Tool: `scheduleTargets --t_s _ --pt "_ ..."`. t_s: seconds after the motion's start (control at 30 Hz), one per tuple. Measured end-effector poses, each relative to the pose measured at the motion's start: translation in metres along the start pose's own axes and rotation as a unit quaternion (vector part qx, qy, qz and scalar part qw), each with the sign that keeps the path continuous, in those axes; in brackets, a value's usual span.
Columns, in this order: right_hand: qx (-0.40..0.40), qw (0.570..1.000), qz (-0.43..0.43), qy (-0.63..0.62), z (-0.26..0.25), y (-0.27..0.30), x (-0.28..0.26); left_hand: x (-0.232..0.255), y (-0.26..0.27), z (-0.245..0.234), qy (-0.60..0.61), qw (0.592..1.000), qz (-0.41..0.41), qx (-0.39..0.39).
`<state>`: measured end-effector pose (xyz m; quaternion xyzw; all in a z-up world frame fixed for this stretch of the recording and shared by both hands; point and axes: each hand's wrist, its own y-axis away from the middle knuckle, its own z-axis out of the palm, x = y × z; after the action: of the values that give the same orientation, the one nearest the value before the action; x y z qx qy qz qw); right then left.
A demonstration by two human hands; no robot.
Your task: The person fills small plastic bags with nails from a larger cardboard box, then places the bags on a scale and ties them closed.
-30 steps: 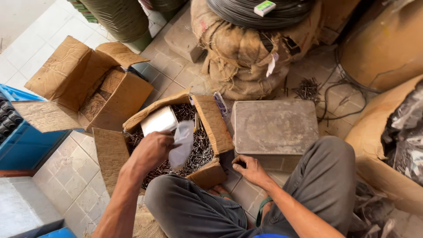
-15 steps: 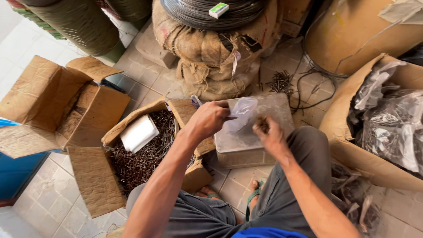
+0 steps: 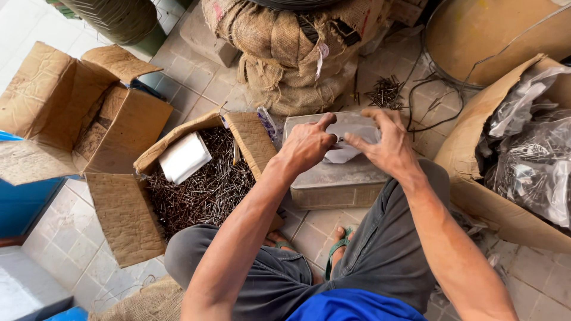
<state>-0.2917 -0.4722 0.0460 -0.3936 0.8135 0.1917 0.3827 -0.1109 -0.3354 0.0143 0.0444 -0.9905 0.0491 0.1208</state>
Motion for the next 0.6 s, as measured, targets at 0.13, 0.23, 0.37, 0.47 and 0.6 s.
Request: scheduleTargets --t_s 0.13,0.23,0.37,0.47,0.6 --pt "-0.062 0.996 0.026 0.057 0.009 -0.011 0.030 0.002 0.006 0.009 0.015 1.000 -0.007 0.000" --pt "-0.044 0.995 0.032 0.078 0.015 -0.015 0.058 0.007 0.009 0.010 0.025 0.999 -0.020 -0.004" --pt "-0.005 0.996 0.044 0.082 0.012 -0.007 0.064 0.020 0.013 0.013 0.033 0.999 0.000 0.009" --pt "0.005 0.996 0.052 0.079 0.012 -0.002 0.072 0.032 0.017 0.024 0.037 0.999 0.012 0.017" --pt "0.007 0.995 0.066 0.075 0.013 0.007 0.073 0.043 0.022 0.048 0.036 0.999 0.012 0.032"
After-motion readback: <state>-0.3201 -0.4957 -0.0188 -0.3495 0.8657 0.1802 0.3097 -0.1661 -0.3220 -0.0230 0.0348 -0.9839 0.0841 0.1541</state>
